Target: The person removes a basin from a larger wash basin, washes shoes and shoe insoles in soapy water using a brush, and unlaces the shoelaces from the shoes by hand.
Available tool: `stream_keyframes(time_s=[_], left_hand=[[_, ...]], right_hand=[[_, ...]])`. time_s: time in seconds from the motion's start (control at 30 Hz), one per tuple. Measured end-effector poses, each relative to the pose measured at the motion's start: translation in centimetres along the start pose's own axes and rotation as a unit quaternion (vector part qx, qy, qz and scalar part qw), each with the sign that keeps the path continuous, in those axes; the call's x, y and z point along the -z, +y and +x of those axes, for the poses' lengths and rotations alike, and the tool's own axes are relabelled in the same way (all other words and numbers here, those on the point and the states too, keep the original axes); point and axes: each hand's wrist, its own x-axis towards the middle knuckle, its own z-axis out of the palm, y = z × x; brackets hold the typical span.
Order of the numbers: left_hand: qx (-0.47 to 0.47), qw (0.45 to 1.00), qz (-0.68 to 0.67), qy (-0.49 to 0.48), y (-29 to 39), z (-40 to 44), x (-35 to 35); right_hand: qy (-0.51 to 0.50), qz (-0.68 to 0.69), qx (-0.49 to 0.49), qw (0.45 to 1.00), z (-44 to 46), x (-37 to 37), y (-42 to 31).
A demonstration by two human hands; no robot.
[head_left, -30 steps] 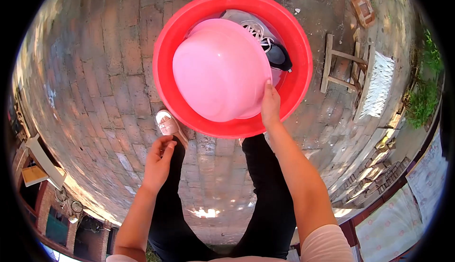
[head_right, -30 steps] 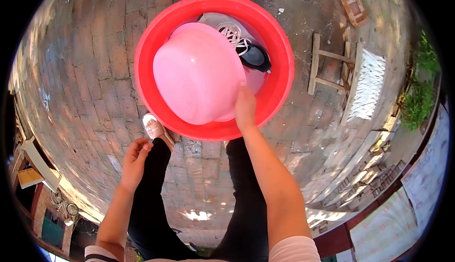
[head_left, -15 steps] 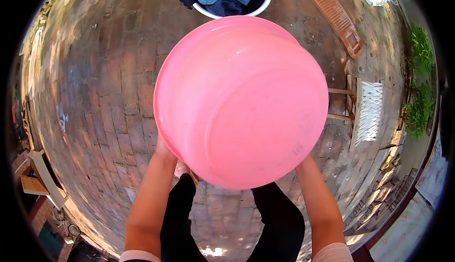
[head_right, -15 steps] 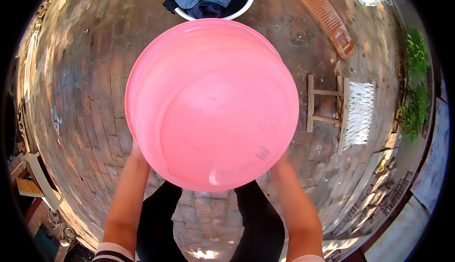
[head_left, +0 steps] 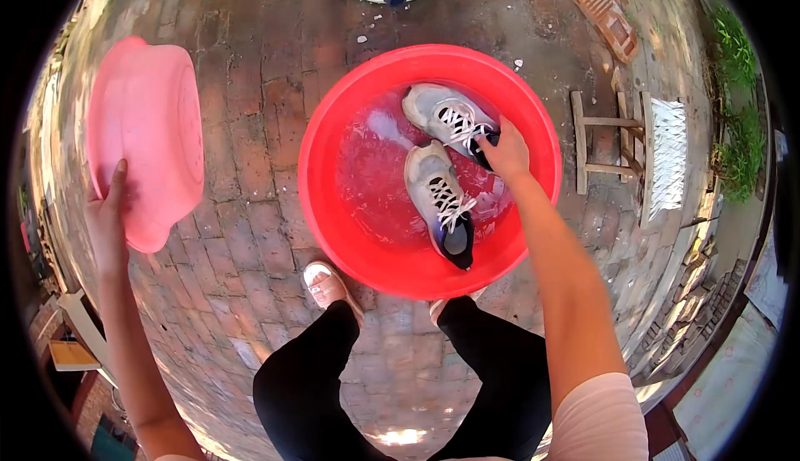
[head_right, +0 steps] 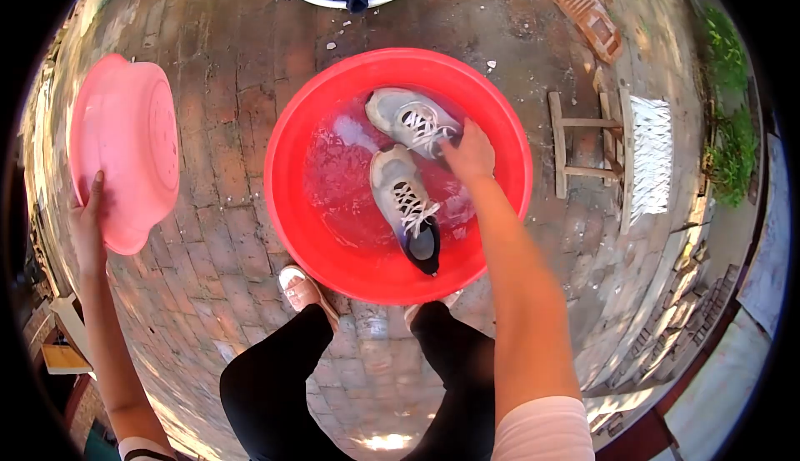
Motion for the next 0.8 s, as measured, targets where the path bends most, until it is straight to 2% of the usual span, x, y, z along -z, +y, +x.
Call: stream_keyframes(time_s=[0.03, 0.07, 0.1, 0.17, 0.2, 0.27, 0.3, 0.4, 0.43, 0.53, 0.57, 0.6, 0.63, 0.67, 0.7, 0.73, 0.77, 0.8], left_hand=[[-0.02, 0.999, 0.017, -0.021, -4.7, 1.8, -2.7], [-0.081, 0.995, 0.052, 0.013, -6.5, 1.5, -6.8], [-0.078, 0.995, 0.068, 0.004, -11.1, 3.0, -9.7], [-0.129, 0.979, 0.158, 0.004, -16.0, 3.2, -15.2], [-0.113, 0.964, 0.242, 0.003, -16.9, 2.7, -17.2], [-0.153, 0.941, 0.3, 0.01, -20.3, 2.7, -20.6], [-0.137, 0.938, 0.319, -0.006, -21.4, 3.1, -21.7], [-0.143, 0.924, 0.347, -0.074, -24.1, 3.9, -24.2], [-0.154, 0.917, 0.355, -0.098, -24.6, 4.2, -24.5], [-0.168, 0.935, 0.312, -0.005, -23.5, 4.8, -24.3], [-0.186, 0.944, 0.264, 0.075, -21.0, 4.4, -24.7], [-0.248, 0.931, 0.234, 0.127, -16.4, 2.2, -25.0], [-0.382, 0.875, 0.251, 0.162, -12.4, -0.2, -25.9], [-0.426, 0.876, 0.194, 0.118, -8.7, -3.2, -27.4], [-0.433, 0.888, 0.15, -0.017, -6.2, -6.4, -29.0], [-0.468, 0.861, 0.17, -0.103, -4.7, -9.7, -31.2], [-0.474, 0.848, 0.172, -0.162, -4.4, -12.5, -34.1], [-0.464, 0.845, 0.198, -0.178, -5.6, -15.1, -37.5]], right_hand=[[-0.102, -0.015, -0.022, 0.994, 1.2, -0.7, 0.0], [-0.2, -0.03, -0.047, 0.978, 2.2, -0.7, -0.2], [-0.293, -0.047, -0.071, 0.952, 2.9, -1.0, 0.2], [-0.317, -0.068, -0.049, 0.945, 2.3, -3.4, 1.3], [-0.313, -0.082, -0.044, 0.945, 1.5, -4.1, 1.1], [-0.31, -0.045, -0.019, 0.949, 0.7, -4.1, 0.3], [-0.286, -0.051, -0.049, 0.956, 0.8, -5.6, 0.7], [-0.355, -0.097, 0.01, 0.93, 3.2, -6.3, 0.7], [-0.382, -0.064, 0.038, 0.921, 3.9, -6.8, 1.6], [-0.321, 0.018, 0.027, 0.946, 3.2, -6.3, 1.9], [-0.283, -0.008, 0.016, 0.959, 2.9, -7.6, 2.9], [-0.199, 0.03, 0.016, 0.979, 1.4, -8.1, 3.1], [-0.181, 0.043, 0.009, 0.983, 0.5, -8.9, 3.5], [-0.165, 0.056, 0.002, 0.985, -0.2, -9.4, 3.6], [-0.159, 0.092, -0.017, 0.983, -1.0, -9.1, 3.2], [-0.155, 0.126, -0.037, 0.979, -1.8, -8.7, 2.7], [-0.152, 0.157, -0.056, 0.974, -2.7, -8.5, 2.5], [-0.159, 0.137, -0.057, 0.976, -3.4, -8.4, 2.4]])
